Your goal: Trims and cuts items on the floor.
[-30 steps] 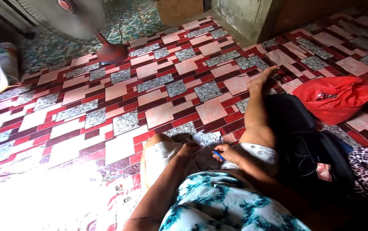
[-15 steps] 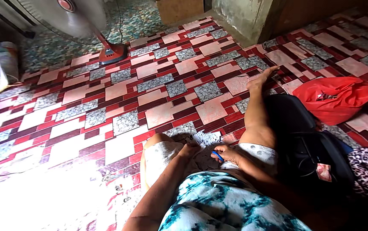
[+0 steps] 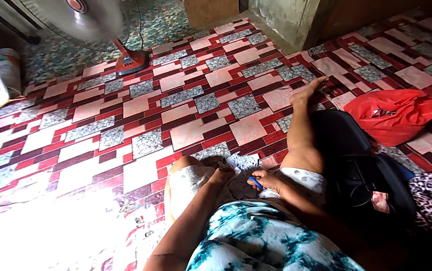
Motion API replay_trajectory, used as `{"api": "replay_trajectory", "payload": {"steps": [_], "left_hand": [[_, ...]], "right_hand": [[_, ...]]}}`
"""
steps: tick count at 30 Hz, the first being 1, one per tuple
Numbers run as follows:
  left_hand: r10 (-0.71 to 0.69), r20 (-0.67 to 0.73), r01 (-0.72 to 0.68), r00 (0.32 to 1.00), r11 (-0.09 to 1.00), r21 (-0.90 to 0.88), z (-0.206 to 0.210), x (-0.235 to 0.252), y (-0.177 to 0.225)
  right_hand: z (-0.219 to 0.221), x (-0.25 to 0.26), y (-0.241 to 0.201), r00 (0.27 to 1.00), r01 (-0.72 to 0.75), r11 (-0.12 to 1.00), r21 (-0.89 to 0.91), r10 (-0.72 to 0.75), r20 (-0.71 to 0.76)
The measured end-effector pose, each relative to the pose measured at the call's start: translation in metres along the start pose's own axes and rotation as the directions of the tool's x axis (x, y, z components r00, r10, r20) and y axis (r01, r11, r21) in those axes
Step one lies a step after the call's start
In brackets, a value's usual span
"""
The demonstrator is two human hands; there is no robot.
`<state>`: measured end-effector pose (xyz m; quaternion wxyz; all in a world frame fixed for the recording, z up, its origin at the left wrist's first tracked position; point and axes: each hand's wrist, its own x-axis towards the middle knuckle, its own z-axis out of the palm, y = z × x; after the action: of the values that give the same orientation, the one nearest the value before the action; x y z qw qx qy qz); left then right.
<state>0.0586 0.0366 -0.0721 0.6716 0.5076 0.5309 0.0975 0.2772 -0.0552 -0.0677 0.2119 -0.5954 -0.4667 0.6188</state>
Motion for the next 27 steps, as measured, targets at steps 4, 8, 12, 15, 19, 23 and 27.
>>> {"api": "replay_trajectory", "payload": {"steps": [4,8,12,15,19,23,27], "left_hand": [[-0.004,-0.002,0.004,1.000,1.000,0.000,0.0016,-0.0009,0.0018],[0.006,0.009,-0.006,1.000,1.000,0.025,0.0013,-0.0011,0.0011],[0.007,0.011,-0.008,1.000,0.999,0.050,0.0007,-0.0023,0.0020],[0.004,0.001,-0.004,1.000,0.999,0.041,0.0011,-0.0025,0.0027],[0.003,-0.017,-0.002,1.000,0.999,0.032,0.0013,-0.0023,0.0031],[0.005,-0.009,-0.005,1.000,1.000,0.029,0.0007,-0.0017,0.0018],[0.002,0.008,-0.002,1.000,1.000,0.023,0.0019,-0.0009,0.0014]], "right_hand": [[0.0011,0.0004,0.0018,1.000,0.014,1.000,0.020,-0.014,0.006],[0.0013,-0.0012,0.0007,1.000,0.030,0.999,0.020,-0.030,-0.001],[0.0029,-0.0011,0.0049,0.994,0.103,0.992,0.067,-0.101,-0.038],[0.0019,-0.0030,0.0031,0.996,0.087,0.995,0.057,-0.085,-0.038],[-0.0002,-0.0011,-0.0001,1.000,0.006,1.000,0.014,-0.006,-0.010],[0.0006,-0.0013,-0.0004,1.000,0.013,1.000,0.015,-0.013,0.026],[0.0002,-0.0003,0.0016,0.999,0.031,0.999,0.016,-0.031,0.020]]}}
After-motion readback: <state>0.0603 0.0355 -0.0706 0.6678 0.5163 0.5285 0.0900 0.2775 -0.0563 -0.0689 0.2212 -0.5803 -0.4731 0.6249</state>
